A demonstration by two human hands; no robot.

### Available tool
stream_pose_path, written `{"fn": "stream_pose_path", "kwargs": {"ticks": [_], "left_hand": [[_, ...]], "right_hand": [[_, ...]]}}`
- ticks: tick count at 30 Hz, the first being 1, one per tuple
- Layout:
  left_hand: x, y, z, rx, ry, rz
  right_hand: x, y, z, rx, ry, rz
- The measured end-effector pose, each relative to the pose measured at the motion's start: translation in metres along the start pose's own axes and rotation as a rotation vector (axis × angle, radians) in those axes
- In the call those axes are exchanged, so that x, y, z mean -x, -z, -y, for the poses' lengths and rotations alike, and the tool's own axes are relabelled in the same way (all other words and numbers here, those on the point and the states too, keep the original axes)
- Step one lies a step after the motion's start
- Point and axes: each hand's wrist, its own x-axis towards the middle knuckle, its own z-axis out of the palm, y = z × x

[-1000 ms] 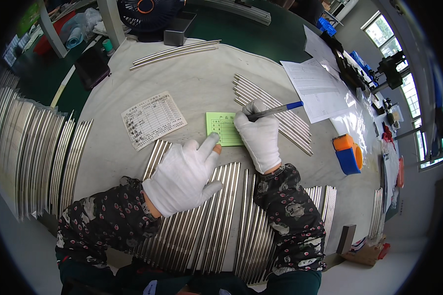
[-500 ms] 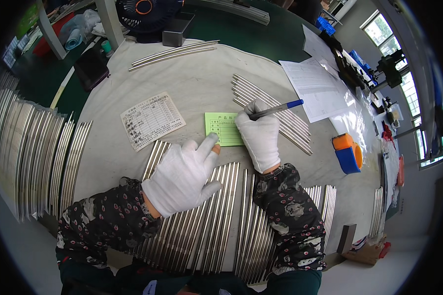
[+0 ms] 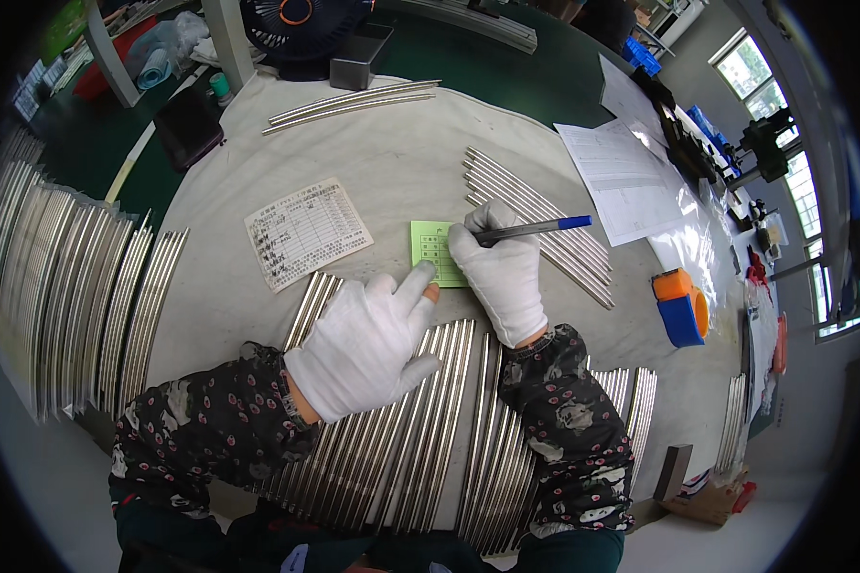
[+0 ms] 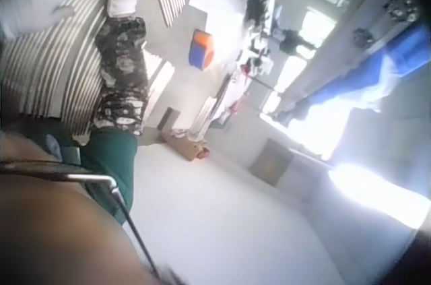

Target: Organizing, counting, and labeling bundles of small metal rods on a workbench in a production facility.

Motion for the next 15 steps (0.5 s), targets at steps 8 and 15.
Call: {"fn": "stream_pose_path", "kwargs": {"ticks": [8,15], "left_hand": [[-0.0004,-0.0004,0.001,-0.001,0.001,0.012],[-0.001,0.0017,0.0001,-0.013,-0.002,0.01]], "right_hand": [[0.0008,-0.0015,0.0026,0.017,-0.03,0.016],[0.0014,-0.0004,0.0001,0.061,0.005,0.032]]}}
